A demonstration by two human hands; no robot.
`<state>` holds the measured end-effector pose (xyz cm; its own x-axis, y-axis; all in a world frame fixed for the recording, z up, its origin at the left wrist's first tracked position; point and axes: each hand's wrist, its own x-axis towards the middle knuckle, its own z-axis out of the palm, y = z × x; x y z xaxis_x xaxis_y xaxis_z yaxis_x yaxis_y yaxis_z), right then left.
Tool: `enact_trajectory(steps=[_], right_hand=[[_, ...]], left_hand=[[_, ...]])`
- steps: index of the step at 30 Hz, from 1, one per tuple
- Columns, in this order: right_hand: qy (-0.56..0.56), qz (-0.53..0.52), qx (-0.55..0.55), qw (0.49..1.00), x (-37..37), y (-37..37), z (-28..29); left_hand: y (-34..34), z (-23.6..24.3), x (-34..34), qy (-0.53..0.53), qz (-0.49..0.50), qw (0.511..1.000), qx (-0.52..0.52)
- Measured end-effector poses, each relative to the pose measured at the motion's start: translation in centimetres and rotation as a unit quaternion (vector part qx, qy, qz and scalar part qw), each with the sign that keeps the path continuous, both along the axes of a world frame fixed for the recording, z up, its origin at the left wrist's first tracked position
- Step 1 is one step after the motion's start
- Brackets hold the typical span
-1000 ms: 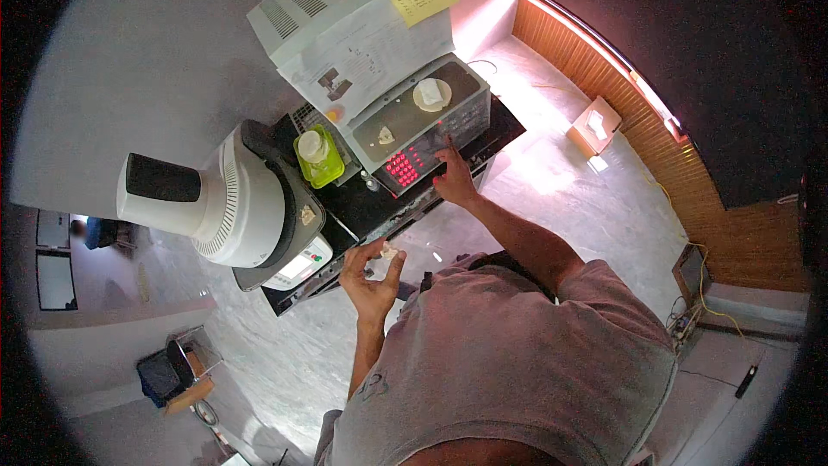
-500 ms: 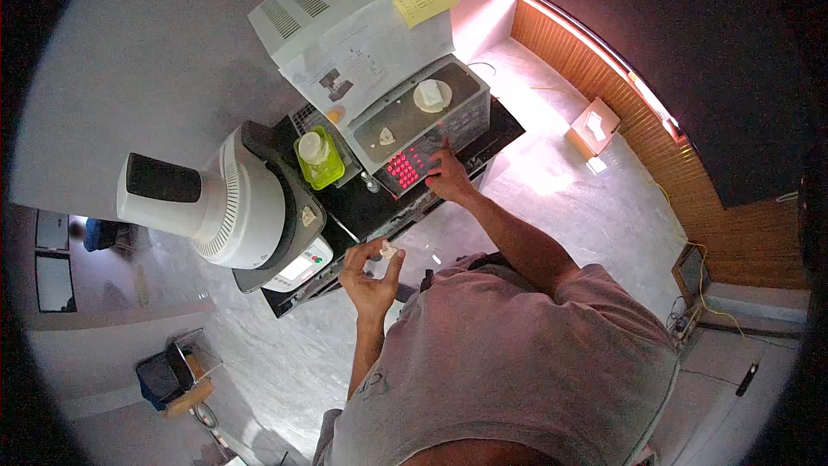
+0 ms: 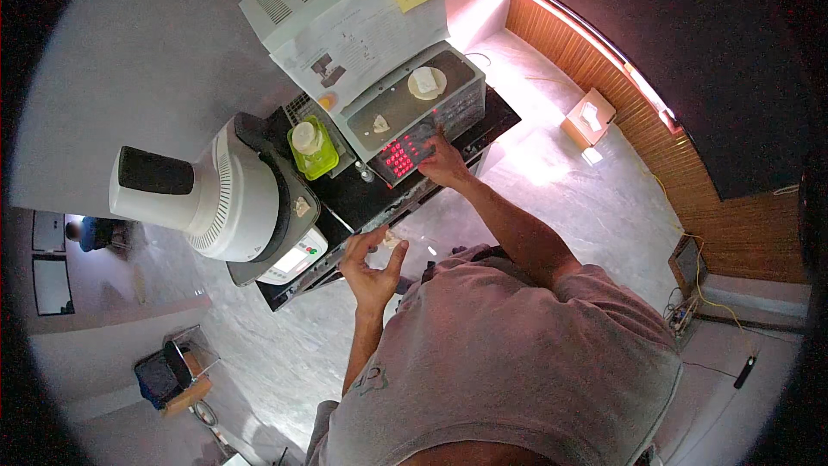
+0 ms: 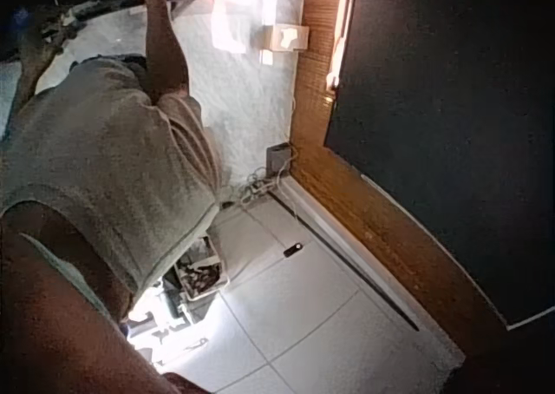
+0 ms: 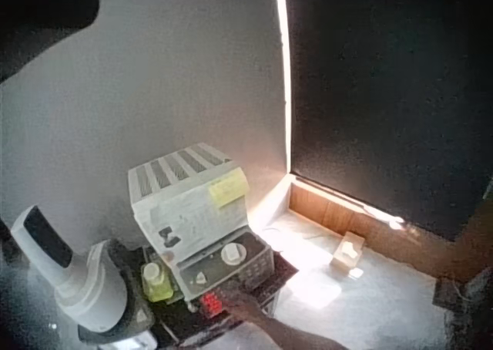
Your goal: Apply ceramic or composite material to a dental bridge and then place it into a porcelain furnace.
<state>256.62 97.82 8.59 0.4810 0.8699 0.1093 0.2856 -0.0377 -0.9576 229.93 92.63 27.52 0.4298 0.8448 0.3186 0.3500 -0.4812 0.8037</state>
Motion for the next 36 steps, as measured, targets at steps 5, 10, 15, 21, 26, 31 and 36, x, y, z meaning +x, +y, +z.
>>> enact_trajectory(steps=[5,10,15,21,26,31,36], right_hand=[[0.006,-0.024,-0.091,0.996,0.2,0.0,0.8],[0.048,-0.029,-0.105,0.993,0.1,-0.5,4.0],[0.058,-0.011,-0.136,0.989,0.6,-0.8,4.7],[-0.004,-0.014,-0.096,0.995,0.7,-0.7,3.4],[0.047,0.009,-0.124,0.991,1.0,-0.6,3.0],[0.043,0.020,-0.114,0.992,1.9,-0.4,1.7],[0.038,0.039,-0.097,0.994,1.7,-0.7,2.7]], left_hand=[[-0.2,0.2,0.0,0.002,0.000,1.000,-0.010],[-0.3,-0.6,-0.4,-0.016,0.017,1.000,-0.014],[-0.2,-1.6,-0.2,-0.022,0.021,1.000,-0.001],[-0.4,-0.9,0.0,-0.006,0.033,0.999,-0.012],[-0.6,-1.2,0.1,-0.016,0.048,0.999,0.008],[-0.7,-0.9,0.6,-0.016,0.025,0.999,0.013],[-0.9,-0.8,0.3,-0.012,0.037,0.999,-0.001]])
